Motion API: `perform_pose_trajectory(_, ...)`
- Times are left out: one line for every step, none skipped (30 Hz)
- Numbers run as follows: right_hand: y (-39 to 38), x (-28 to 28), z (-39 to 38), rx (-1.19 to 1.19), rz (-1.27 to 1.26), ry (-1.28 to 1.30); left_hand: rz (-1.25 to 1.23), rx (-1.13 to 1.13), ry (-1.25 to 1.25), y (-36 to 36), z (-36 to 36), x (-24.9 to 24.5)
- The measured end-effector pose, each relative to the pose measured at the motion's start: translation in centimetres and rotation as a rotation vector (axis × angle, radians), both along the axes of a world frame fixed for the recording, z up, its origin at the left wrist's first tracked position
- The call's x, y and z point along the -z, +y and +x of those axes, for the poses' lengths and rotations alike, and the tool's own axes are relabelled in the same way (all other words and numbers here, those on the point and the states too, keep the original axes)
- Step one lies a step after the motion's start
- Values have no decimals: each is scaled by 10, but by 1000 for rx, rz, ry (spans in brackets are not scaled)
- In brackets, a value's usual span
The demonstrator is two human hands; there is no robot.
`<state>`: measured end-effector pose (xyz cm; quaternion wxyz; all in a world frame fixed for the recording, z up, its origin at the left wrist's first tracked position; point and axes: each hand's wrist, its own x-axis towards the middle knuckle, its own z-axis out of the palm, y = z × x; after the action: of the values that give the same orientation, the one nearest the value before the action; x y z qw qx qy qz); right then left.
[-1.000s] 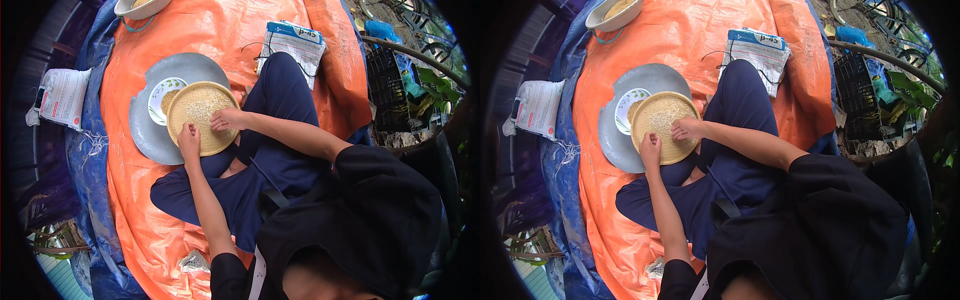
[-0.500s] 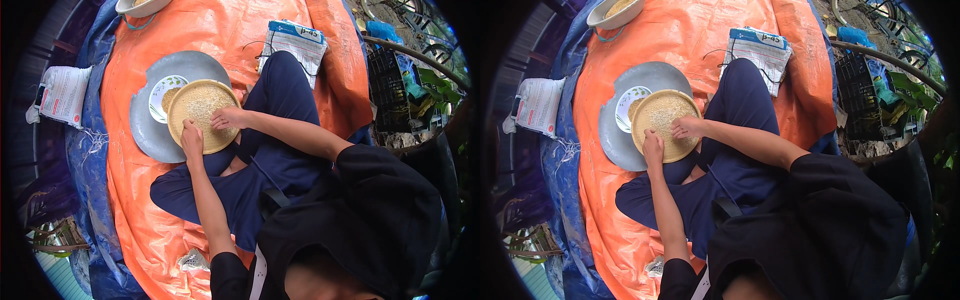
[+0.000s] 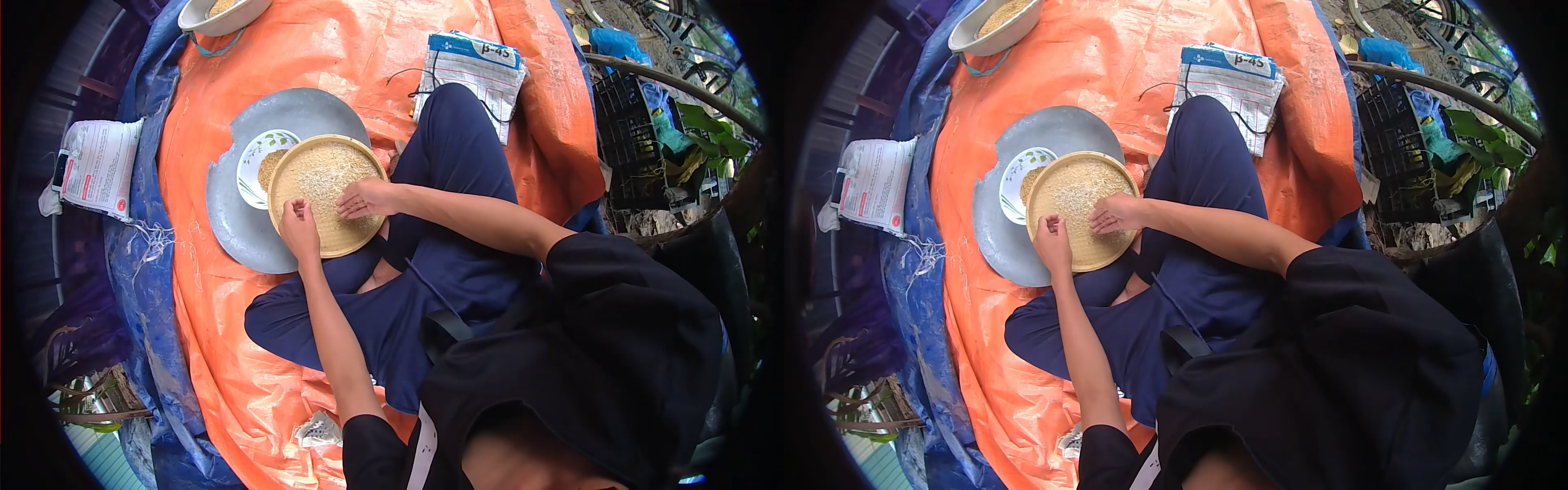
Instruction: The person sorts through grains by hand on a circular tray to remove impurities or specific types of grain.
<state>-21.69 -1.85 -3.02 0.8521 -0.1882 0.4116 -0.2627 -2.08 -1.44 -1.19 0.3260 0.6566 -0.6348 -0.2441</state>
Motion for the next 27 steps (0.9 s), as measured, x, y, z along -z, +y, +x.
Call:
perform_pose_trajectory(0,1,0,-8,-10,7,-21,1,-57,-1,0,2)
perform_pose_trajectory(1,3,0,-17,-18,14,-53,12,-110,-1,-2,6)
perform_pose_trajectory(1,4,-1,-24,-21,21,-84,22,-164,-2,-4,8)
perform_pose_trajectory(0,6,0,-31,-23,27,-116,31,-219,-2,-4,10)
perform_pose_trajectory(1,7,0,-39,-24,33,-123,34,-246,-2,-4,12)
perform_pose_trajectory(1,7,1,-38,-10,37,-130,36,-272,-2,-6,12)
perform_pose_trajectory(1,7,1,-39,3,42,-137,37,-298,-2,-7,11)
perform_pose_trajectory(1,6,1,-40,16,47,-164,49,-335,-3,-7,12)
perform_pose_trajectory(1,7,2,-42,12,53,-191,61,-373,-4,-7,13)
perform_pose_trajectory(1,7,2,-44,9,59,-219,73,-410,-5,-8,13)
perform_pose_trajectory(1,7,2,-45,5,66,-211,102,-453,-5,-7,14)
perform_pose_trajectory(1,7,2,-44,1,66,-202,131,-496,-5,-9,10)
perform_pose_trajectory(1,7,1,-43,-4,66,-194,160,-538,-5,-10,8)
perform_pose_trajectory(1,6,1,-42,-9,64,-199,164,-535,-5,-10,8)
perform_pose_trajectory(1,7,1,-38,-12,68,-204,169,-533,-6,-10,10)
perform_pose_trajectory(0,8,1,-32,-13,71,-208,176,-533,-6,-9,11)
perform_pose_trajectory(0,9,1,-25,-15,74,-194,143,-470,-5,-8,13)
perform_pose_trajectory(0,9,1,-27,-16,77,-182,110,-407,-5,-7,14)
perform_pose_trajectory(0,8,1,-28,-17,82,-170,78,-343,-5,-6,15)
perform_pose_trajectory(0,8,0,-29,-17,86,-171,66,-293,-6,-5,15)
perform_pose_trajectory(-1,10,0,-31,-16,76,-171,54,-243,-7,-3,14)
perform_pose_trajectory(-2,13,-1,-35,-14,65,-171,41,-195,-8,-1,13)
perform_pose_trajectory(-2,16,-1,-37,-13,53,-183,68,-187,-9,0,13)
perform_pose_trajectory(-2,13,0,-36,-10,62,-194,95,-179,-10,0,13)
perform_pose_trajectory(-1,9,0,-34,-7,71,-206,122,-170,-10,-1,13)
perform_pose_trajectory(-1,6,-1,-32,-5,81,-180,136,-134,-10,-2,13)
perform_pose_trajectory(-1,5,-1,-29,0,81,-153,150,-97,-10,-4,13)
